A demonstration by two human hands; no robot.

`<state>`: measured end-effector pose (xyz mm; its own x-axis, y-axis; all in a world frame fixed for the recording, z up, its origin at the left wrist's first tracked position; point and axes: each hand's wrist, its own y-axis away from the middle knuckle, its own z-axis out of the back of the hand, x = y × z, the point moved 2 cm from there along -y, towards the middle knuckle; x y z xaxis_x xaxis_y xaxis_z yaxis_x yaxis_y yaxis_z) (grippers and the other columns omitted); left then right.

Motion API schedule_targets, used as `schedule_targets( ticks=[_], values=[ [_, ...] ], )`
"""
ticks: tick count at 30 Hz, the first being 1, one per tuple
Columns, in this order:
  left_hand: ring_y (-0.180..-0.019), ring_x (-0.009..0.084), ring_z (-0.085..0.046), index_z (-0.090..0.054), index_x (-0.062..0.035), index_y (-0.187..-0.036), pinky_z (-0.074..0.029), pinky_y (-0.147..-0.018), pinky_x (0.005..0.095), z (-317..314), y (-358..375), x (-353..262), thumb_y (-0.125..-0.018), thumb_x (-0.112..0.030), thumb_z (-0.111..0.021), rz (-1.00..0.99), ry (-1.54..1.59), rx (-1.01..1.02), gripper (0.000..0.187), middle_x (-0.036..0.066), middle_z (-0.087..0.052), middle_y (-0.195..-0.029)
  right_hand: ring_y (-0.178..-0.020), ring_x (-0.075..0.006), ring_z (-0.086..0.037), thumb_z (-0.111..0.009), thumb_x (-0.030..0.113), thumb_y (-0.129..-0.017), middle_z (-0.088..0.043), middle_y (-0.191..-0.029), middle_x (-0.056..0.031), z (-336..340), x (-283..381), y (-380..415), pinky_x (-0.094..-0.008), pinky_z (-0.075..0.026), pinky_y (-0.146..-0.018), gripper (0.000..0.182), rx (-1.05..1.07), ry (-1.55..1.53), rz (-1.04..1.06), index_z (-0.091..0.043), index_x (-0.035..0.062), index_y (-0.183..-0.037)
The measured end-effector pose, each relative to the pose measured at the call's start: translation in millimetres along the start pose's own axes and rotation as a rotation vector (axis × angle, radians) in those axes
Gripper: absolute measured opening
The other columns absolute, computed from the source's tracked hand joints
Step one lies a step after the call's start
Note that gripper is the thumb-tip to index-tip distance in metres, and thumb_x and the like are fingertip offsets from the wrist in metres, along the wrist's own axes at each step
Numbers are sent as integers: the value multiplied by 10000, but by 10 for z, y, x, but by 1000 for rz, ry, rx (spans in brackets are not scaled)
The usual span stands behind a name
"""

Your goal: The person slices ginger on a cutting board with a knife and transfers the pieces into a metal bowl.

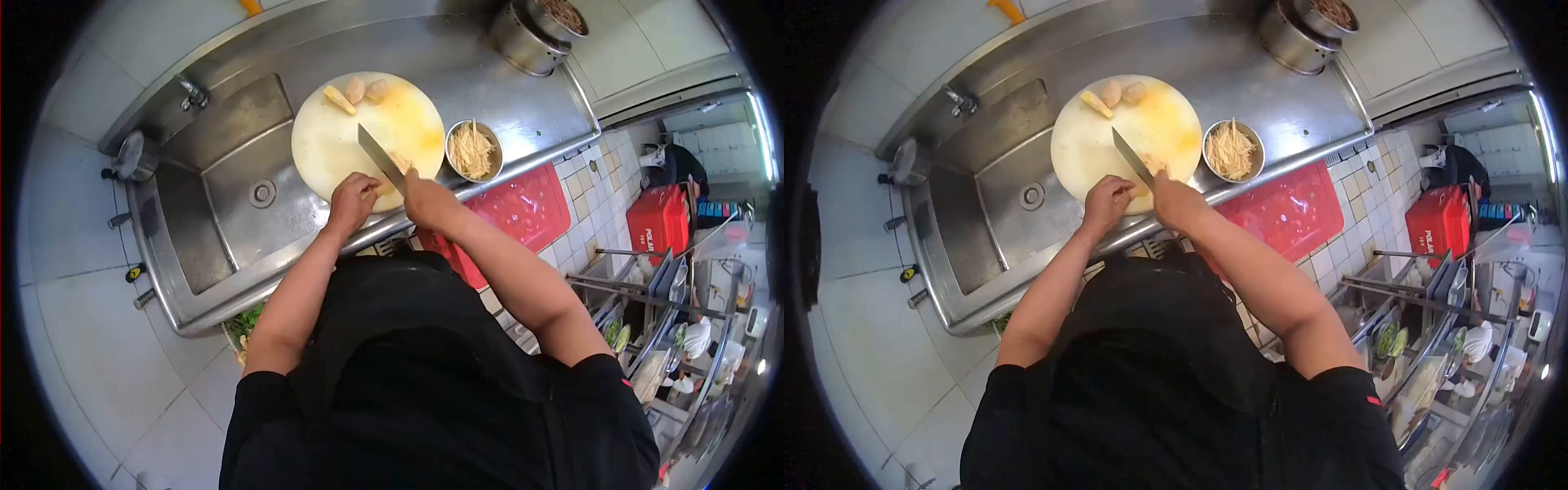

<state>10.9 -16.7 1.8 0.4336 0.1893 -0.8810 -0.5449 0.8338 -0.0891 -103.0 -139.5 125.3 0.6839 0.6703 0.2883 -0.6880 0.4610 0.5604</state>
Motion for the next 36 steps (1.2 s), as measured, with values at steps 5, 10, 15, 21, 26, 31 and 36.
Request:
schedule_targets(
  ticks=[5, 10, 15, 21, 26, 31, 36],
  values=[
    [-915, 283, -687, -749, -37, -1012, -552, -835, 360, 60, -118, 1, -841, -79, -742, 9, 22, -26, 176, 126, -698, -1013, -1024, -443, -689, -482, 85, -928, -676, -1029, -355, 138, 23, 196, -506, -543, -881, 275, 26, 34, 83, -478, -84, -1145],
    [-917, 286, -687, -745, -36, -1013, -553, -829, 362, 30, -41, -44, -835, -69, -747, 12, -19, -43, 181, 125, -697, -1011, -979, -448, -698, -467, 85, -938, -683, -966, -354, -239, -174, 293, -522, -550, -856, 269, -20, 33, -11, -475, -58, -1166],
    [-928, 293, -686, -743, -35, -1012, -555, -832, 366, 1, -8, 11, -826, -61, -749, 2, 6, -16, 188, 126, -696, -1010, -982, -468, -688, -468, 77, -933, -687, -982, -341, 117, 16, 80, -521, -542, -855, 278, 0, 50, 92, -463, -60, -1175],
    [-927, 295, -685, -741, -34, -1000, -557, -827, 367, 22, -47, -47, -825, -52, -741, 12, -12, -36, 175, 127, -694, -1007, -948, -480, -689, -465, 92, -936, -679, -985, -355, -284, -177, 271, -542, -540, -852, 223, -21, 45, 0, -466, -46, -1110],
    [-919, 287, -688, -739, -31, -997, -555, -827, 365, 21, -55, -10, -832, -82, -745, 13, 14, -24, 173, 120, -697, -1007, -938, -475, -693, -471, 72, -925, -682, -969, -347, 190, 43, 52, -530, -543, -844, 245, -15, 11, 100, -468, -72, -1124],
    [-915, 265, -699, -748, -32, -1010, -561, -833, 343, 9, -78, -12, -832, -85, -758, 36, -5, -26, 186, 119, -705, -1000, -962, -476, -687, -445, 79, -942, -681, -974, -349, -225, -192, 259, -522, -541, -862, 271, -9, 50, 46, -452, -75, -1164],
    [-908, 274, -700, -754, -32, -996, -563, -825, 349, 26, -123, -36, -821, -82, -766, 32, 5, -17, 183, 131, -713, -1002, -989, -461, -688, -461, 63, -934, -690, -1011, -328, 76, 13, 57, -509, -545, -863, 256, -67, 22, 96, -475, -73, -1151]
  ],
)
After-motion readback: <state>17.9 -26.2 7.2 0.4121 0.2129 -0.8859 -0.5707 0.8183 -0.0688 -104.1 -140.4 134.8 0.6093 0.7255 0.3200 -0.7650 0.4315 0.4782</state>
